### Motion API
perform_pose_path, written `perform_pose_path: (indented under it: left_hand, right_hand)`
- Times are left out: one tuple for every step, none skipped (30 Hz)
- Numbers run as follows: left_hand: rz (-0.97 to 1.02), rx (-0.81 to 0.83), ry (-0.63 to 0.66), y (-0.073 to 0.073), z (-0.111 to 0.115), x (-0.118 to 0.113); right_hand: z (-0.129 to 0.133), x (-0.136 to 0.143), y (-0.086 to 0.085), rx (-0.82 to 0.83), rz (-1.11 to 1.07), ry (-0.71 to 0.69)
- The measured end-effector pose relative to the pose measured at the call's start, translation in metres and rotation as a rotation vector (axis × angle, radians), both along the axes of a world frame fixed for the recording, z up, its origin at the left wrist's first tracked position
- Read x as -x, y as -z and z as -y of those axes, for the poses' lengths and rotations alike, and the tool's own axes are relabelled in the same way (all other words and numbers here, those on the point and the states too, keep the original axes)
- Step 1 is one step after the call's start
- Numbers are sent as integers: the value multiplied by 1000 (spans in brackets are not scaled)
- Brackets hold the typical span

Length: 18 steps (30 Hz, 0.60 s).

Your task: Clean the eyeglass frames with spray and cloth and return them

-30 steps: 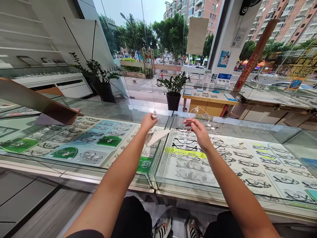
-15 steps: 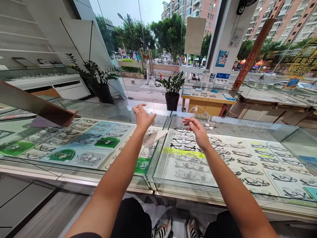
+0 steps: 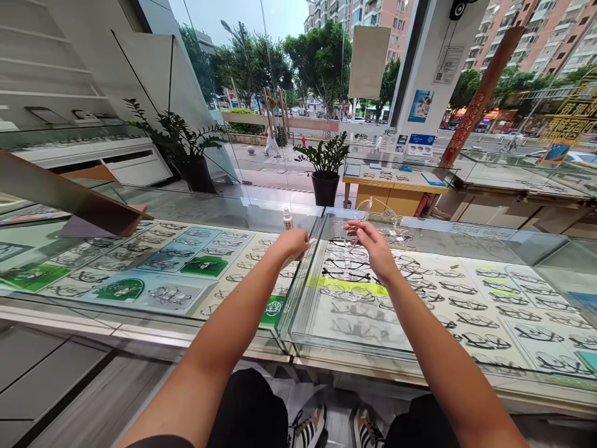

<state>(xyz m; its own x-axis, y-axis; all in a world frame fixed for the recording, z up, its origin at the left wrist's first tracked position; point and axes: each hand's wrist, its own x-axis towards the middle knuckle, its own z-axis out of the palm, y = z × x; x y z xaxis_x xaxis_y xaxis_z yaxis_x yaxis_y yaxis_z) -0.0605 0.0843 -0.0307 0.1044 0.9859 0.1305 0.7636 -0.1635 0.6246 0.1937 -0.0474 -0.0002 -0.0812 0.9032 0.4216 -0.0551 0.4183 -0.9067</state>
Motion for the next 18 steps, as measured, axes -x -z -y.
perform_pose_path:
  left_hand:
    - [-9, 23, 8, -2, -1, 2]
    - [-20, 48, 17, -5, -1, 3]
    - [-22, 64, 21, -8, -1, 5]
    - [-8, 67, 17, -11, -2, 6]
    - [15, 65, 10, -14, -2, 8]
    - [46, 58, 1, -17, -2, 9]
    - [84, 49, -9, -21, -2, 10]
    - [125, 39, -17, -24, -2, 10]
    - [169, 29, -22, -27, -2, 10]
    - [214, 19, -20, -31, -2, 10]
    - [262, 11, -12, -34, -1, 9]
    - [312, 7, 3, -37, 0, 8]
    - [362, 7, 23, -40, 3, 7]
    - [407, 9, 45, -42, 6, 4]
    - [461, 21, 77, -45, 10, 2]
    - [536, 49, 122, -48, 14, -1]
    - [627, 93, 181, -51, 20, -4]
    - [728, 150, 250, -54, 25, -7]
  right_hand:
    - [0, 0, 0, 2, -1, 0]
    - [0, 0, 0, 3, -1, 1]
    - [0, -1, 0, 3, 0, 2]
    - [0, -1, 0, 3, 1, 4]
    - [0, -1, 0, 1, 2, 6]
    - [-1, -2, 1, 0, 3, 7]
    - [-1, -2, 1, -2, 2, 7]
    - [-1, -2, 1, -2, 1, 7]
    - [-1, -2, 1, -3, -3, 6]
    - [-1, -2, 1, -3, -8, 5]
    - [-1, -2, 1, -3, -13, 4]
    - [0, -2, 0, -2, -18, 2]
    - [0, -1, 0, -1, -21, 1]
    - [1, -1, -1, 0, -21, -1]
    - [1, -1, -2, 1, -20, -4]
    - [2, 0, -3, 0, -21, -8]
    - [2, 0, -3, -1, -26, -15]
    - [2, 0, -4, -4, -34, -21]
